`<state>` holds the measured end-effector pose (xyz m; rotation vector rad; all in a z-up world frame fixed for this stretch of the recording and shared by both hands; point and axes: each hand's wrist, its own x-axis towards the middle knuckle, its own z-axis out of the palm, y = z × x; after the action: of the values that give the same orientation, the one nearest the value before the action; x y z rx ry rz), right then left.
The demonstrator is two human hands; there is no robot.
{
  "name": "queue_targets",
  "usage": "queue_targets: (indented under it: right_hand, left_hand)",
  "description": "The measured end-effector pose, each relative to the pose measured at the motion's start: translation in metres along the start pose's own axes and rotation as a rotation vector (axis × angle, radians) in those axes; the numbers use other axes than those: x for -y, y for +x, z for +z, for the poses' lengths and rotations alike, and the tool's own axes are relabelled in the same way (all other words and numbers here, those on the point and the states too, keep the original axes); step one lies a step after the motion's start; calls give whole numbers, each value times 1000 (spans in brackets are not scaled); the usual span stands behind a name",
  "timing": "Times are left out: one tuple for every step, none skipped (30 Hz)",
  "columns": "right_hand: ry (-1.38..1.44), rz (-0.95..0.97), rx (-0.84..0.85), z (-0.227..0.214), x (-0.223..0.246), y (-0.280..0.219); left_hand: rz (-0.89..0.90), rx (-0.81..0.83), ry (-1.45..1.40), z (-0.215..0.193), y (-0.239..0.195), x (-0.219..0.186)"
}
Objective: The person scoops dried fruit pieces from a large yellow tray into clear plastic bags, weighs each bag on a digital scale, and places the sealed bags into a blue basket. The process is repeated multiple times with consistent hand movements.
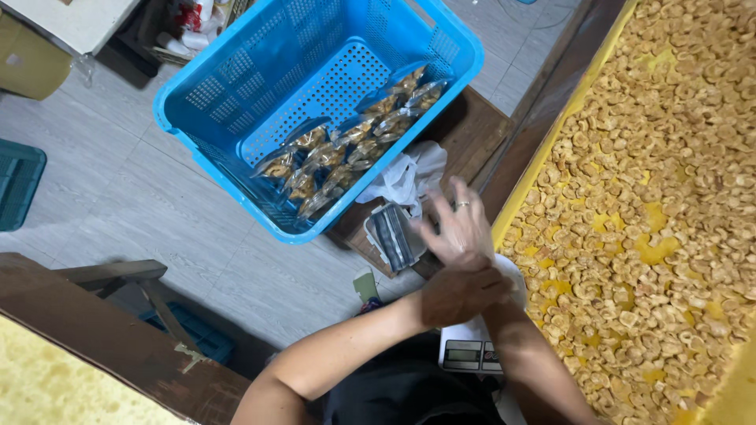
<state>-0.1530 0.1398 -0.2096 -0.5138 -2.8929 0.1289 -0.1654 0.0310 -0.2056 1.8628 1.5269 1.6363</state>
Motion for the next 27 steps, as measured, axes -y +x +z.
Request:
queue_targets:
  right_hand:
    - [93,62,25,10,-4,-1]
    - [186,123,50,18,-10,-3]
    - [303,95,17,21,-19,-6]
    - [420,67,-17,21,-31,-9]
    - [534,38,-54,20,-42,-11]
    - [615,193,44,15,-52,-16]
    - [693,349,145,5,-62,-23]
    - [768,505,247,-4,-68,-29]
    - [854,627,285,-10,-69,-33]
    - [939,749,323,-18,-67,-38]
    - [1023,871,359,-26,-63,-42]
    - [1046,822,335,-34,-57,-47]
    - [1069,773,314,-41,-49,-51]
    - [1091,723,293,-48,-41,-55]
    - [1022,659,291,-55,-35,-58]
    - [952,595,289,-61,-31,-60]
    - [881,533,285,-67,-28,-63]
    - [872,524,273,-71,-25,-65]
    - [864,514,262,-75,-24,-67]
    - [857,504,250,-79,-24,-69]
    - [880,563,269,-81,-25,-71]
    - [902,623,288,-83,-26,-74]
    - [923,680,309,-83,-27,-77]
    - [941,685,316,-84,-29,-82]
    - [958,690,331,-83,-30,-89]
    - [975,696,347,-82,-33,-96]
    - [1027,684,354,-79,-36,-100]
  left_hand:
    - [-74,-11,-127,-2,-7,5]
    - [-148,-22,-255,-5,-17,10]
    - [-130,-58,-118,-7,-30,15]
    - [-113,-92,18,-11,-47,22]
    - [-254,-199,151,-12,-68,30]
    - [-396,-306,285,-14,-93,37]
    - [-413,-277,382,-20,-117,57]
    - [-845,-411,202,-19,-138,79]
    - [-1274,-530,0,-16,-158,102]
    - [-1070,-522,240,-13,-177,126]
    - [-853,-499,469,-7,-192,147]
    - [-884,-528,330,4,-202,167]
    - [-914,-557,192,13,-209,184]
    - [-941,-585,53,23,-212,198]
    - [-1118,-559,-101,31,-214,208]
    - [-1290,-526,-260,37,-212,214]
    - [-1455,-483,-425,40,-210,215]
    - [-1386,-446,-219,42,-208,215]
    - [-1310,-409,-16,42,-207,214]
    - [-1225,-369,184,40,-206,211]
    - [-1276,-437,166,35,-203,206]
    - [-1327,-506,148,29,-198,199]
    - [-1376,-579,130,22,-193,191]
    - [-1371,-603,132,16,-185,182]
    - [-1372,-630,134,11,-179,170]
    - [-1373,-656,136,7,-172,156]
    - [-1370,-703,67,1,-165,140]
